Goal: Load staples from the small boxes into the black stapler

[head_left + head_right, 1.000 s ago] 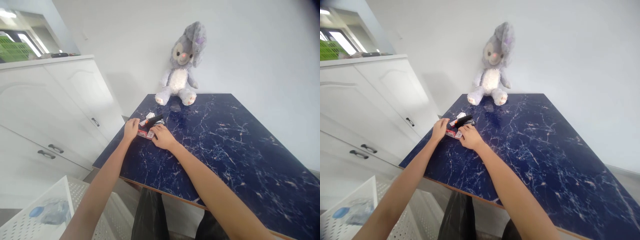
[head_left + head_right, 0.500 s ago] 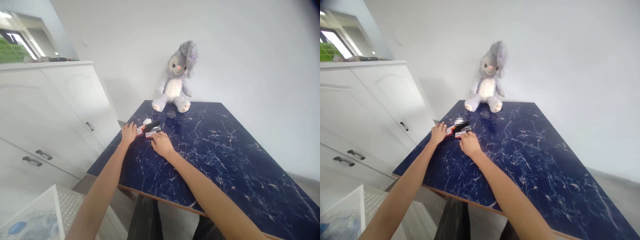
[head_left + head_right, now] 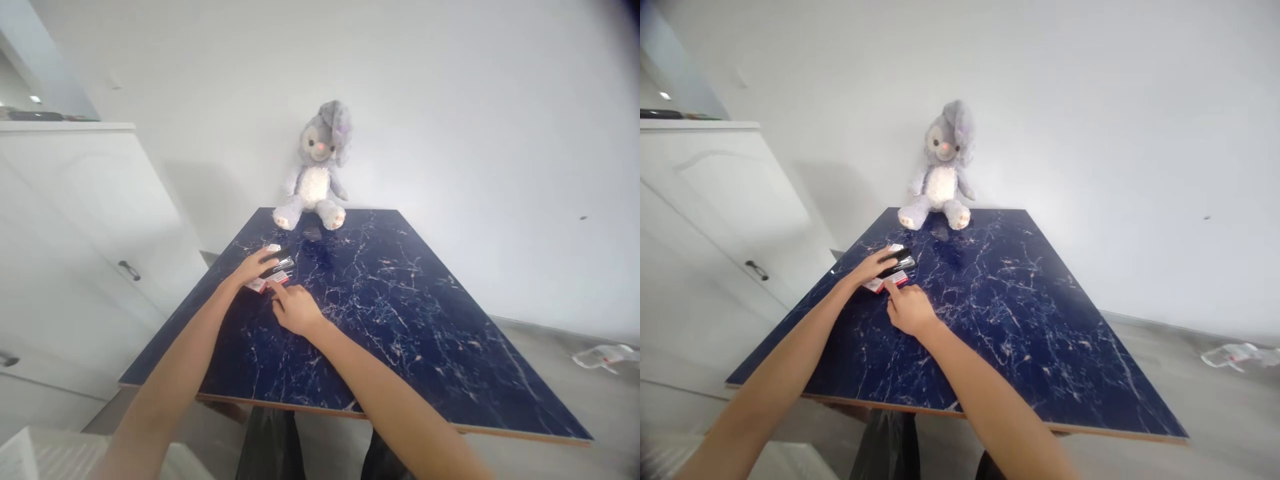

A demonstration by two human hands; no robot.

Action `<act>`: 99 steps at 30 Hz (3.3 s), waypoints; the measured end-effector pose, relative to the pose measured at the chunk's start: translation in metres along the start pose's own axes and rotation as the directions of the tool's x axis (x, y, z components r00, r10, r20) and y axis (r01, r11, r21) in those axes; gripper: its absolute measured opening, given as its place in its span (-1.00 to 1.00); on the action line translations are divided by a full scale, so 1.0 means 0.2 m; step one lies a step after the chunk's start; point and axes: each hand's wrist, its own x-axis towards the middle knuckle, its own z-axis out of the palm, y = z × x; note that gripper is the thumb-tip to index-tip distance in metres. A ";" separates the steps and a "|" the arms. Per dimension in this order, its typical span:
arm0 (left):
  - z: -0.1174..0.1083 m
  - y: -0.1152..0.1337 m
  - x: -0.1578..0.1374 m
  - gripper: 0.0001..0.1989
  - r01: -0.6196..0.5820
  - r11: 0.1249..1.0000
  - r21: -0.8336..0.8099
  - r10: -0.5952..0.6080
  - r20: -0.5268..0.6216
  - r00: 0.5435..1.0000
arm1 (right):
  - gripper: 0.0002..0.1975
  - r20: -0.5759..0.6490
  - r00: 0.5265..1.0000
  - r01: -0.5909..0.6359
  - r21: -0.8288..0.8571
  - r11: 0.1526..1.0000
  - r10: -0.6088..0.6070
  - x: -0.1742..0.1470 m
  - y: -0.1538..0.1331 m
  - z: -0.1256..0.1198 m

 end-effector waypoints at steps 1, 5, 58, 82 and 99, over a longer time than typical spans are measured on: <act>0.01 0.02 0.00 -0.32 -0.054 0.998 -0.019 0.055 0.031 0.998 | -0.55 -0.020 1.000 -0.001 0.000 1.000 0.001 0.01 0.01 0.01; 0.10 0.15 -0.08 -0.44 -0.322 0.941 -0.106 0.333 0.108 0.937 | -0.61 -0.188 0.981 0.061 0.073 0.995 -0.046 0.01 0.01 -0.01; 0.16 0.49 -0.31 -0.56 -0.093 0.862 -0.499 0.246 0.250 0.936 | -0.62 -0.471 0.881 0.064 0.203 0.977 0.040 -0.30 0.26 -0.33; 0.23 0.52 -0.30 -0.69 0.066 0.600 -0.797 0.160 0.200 0.967 | -0.65 -0.444 0.884 0.045 0.386 0.922 0.143 -0.29 0.27 -0.36; 0.20 0.49 -0.27 -0.72 0.124 0.668 -0.734 0.053 0.213 0.976 | -0.53 -0.433 0.901 0.112 0.255 0.960 0.010 -0.30 0.37 -0.36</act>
